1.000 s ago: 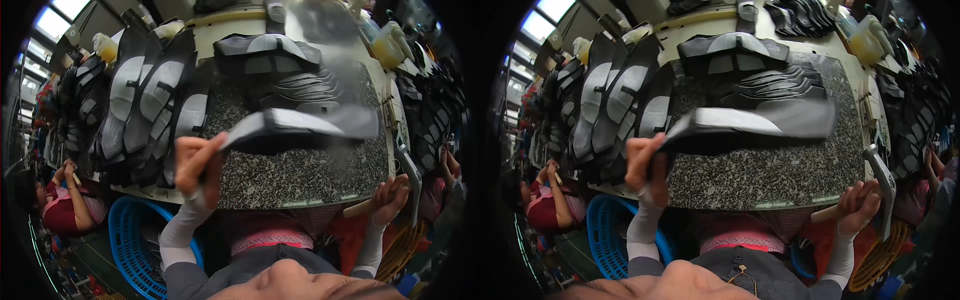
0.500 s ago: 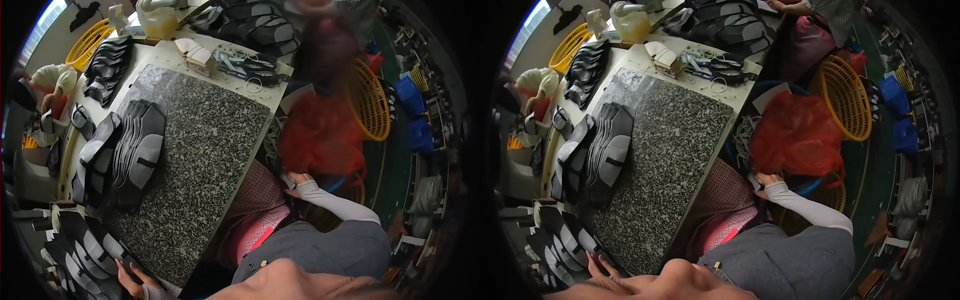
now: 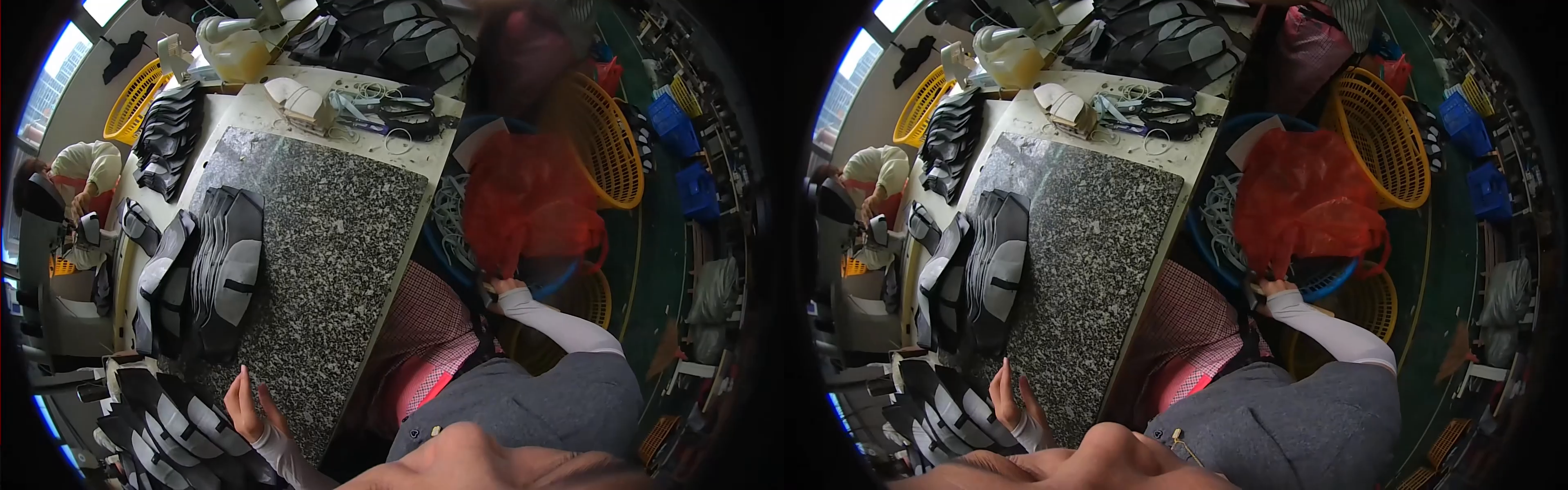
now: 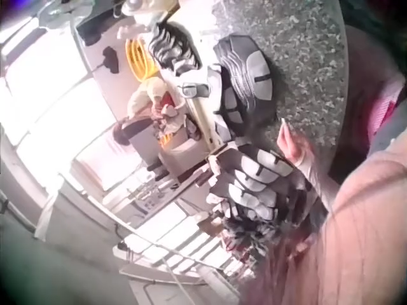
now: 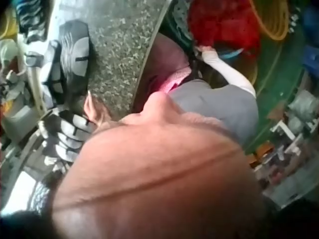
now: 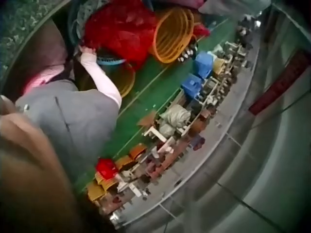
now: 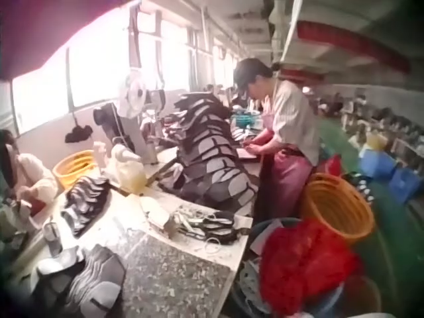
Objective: Hammering and flattening seams on shoe upper components.
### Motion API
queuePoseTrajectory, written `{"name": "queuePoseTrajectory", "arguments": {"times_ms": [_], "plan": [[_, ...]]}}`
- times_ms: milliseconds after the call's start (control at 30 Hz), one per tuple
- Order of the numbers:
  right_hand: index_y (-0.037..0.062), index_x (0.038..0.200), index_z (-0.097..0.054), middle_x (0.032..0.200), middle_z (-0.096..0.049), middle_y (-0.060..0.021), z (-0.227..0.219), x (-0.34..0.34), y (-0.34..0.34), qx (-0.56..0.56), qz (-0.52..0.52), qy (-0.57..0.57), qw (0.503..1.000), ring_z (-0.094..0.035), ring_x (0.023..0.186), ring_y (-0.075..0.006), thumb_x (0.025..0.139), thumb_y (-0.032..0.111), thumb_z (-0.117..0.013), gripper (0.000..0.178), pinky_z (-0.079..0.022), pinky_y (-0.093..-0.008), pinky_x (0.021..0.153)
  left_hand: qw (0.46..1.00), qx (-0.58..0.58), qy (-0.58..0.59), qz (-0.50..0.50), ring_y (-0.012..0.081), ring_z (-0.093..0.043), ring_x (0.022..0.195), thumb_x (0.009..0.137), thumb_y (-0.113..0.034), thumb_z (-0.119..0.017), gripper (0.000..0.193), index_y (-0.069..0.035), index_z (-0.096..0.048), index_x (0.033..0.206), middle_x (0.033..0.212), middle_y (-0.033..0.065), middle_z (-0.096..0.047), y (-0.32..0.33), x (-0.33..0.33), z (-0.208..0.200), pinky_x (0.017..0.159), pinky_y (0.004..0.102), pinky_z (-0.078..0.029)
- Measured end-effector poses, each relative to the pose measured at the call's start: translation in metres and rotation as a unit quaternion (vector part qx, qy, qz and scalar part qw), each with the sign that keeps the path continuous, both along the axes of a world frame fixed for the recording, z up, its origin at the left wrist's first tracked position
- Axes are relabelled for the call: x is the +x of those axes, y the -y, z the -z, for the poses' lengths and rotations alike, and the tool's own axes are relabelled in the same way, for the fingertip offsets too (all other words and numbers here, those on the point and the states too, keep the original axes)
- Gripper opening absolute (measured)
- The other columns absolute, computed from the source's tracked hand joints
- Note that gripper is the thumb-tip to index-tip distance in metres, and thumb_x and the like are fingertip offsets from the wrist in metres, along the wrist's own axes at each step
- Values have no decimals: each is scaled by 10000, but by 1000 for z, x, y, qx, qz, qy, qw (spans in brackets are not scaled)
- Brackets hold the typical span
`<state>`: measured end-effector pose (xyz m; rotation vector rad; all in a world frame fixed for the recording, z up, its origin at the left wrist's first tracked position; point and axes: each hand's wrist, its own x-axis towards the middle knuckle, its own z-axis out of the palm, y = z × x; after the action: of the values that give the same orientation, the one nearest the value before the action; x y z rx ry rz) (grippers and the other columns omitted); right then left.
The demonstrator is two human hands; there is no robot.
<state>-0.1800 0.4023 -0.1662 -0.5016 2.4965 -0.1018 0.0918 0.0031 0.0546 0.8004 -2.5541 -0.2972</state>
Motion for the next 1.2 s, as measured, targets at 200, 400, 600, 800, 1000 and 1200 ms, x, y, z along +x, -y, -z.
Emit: {"name": "queuePoseTrajectory", "arguments": {"times_ms": [200, 400, 600, 800, 1000, 1200], "plan": [[97, 1198, -620, 1128, -629, -197, -10, -20, -17, -36, 64, 100, 992, -573, 1099, -378, 669, 393, -787, 629, -466, -411, 958, 996, 43, -31, 72, 298, -599, 1065, 851, 65, -606, 431, -29, -594, 1271, 1165, 160, -604, 22, -51, 4, 897, 355, -483], [-6, 1014, -640, 693, -641, -117, -60, -24, 45, -457, 61, -174, 870, -641, 612, -243, 882, 132, -636, 190, -469, -352, 553, 992, -101, -25, 65, 309, -555, 1053, 805, -79, -696, 461, -9, -582, 1247, 1192, 120, -581, 62, -86, 5, 867, 399, -469], [14, 839, -615, 559, -429, 64, -116, -90, 150, -637, 38, -91, 764, -367, 534, -25, 901, 127, -619, 129, -286, -265, 480, 972, -203, 103, -53, 268, -499, 1016, 772, -473, -714, 500, -31, -649, 995, 1024, 80, -545, 86, -181, 27, 808, 372, -428], [53, 1123, -617, 880, -648, -110, -192, -112, 336, -456, -151, 160, 862, -610, 877, -201, 916, 414, -599, 417, -456, -345, 773, 989, -135, 33, -51, 295, -525, 973, 609, -266, -849, 376, -66, -658, 864, 966, 99, -554, 100, -190, 44, 790, 393, -457], [67, 1028, -630, 875, -666, -136, -200, -121, 462, -427, -254, 113, 860, -646, 850, -274, 825, 518, -668, 496, -496, -378, 760, 994, -111, 12, 16, 280, -546, 937, 581, -152, -803, 315, -137, -606, 826, 892, 45, -594, 107, -192, 45, 777, 414, -442], [148, 1059, -669, 987, -707, -109, -199, -116, 497, -224, -404, -67, 884, -676, 971, -286, 635, 535, -821, 594, -542, -399, 810, 954, 45, -175, 239, 255, -606, 731, 734, -98, -678, 127, -86, -560, 777, 776, 60, -623, 100, -165, 42, 682, 358, -458]]}}
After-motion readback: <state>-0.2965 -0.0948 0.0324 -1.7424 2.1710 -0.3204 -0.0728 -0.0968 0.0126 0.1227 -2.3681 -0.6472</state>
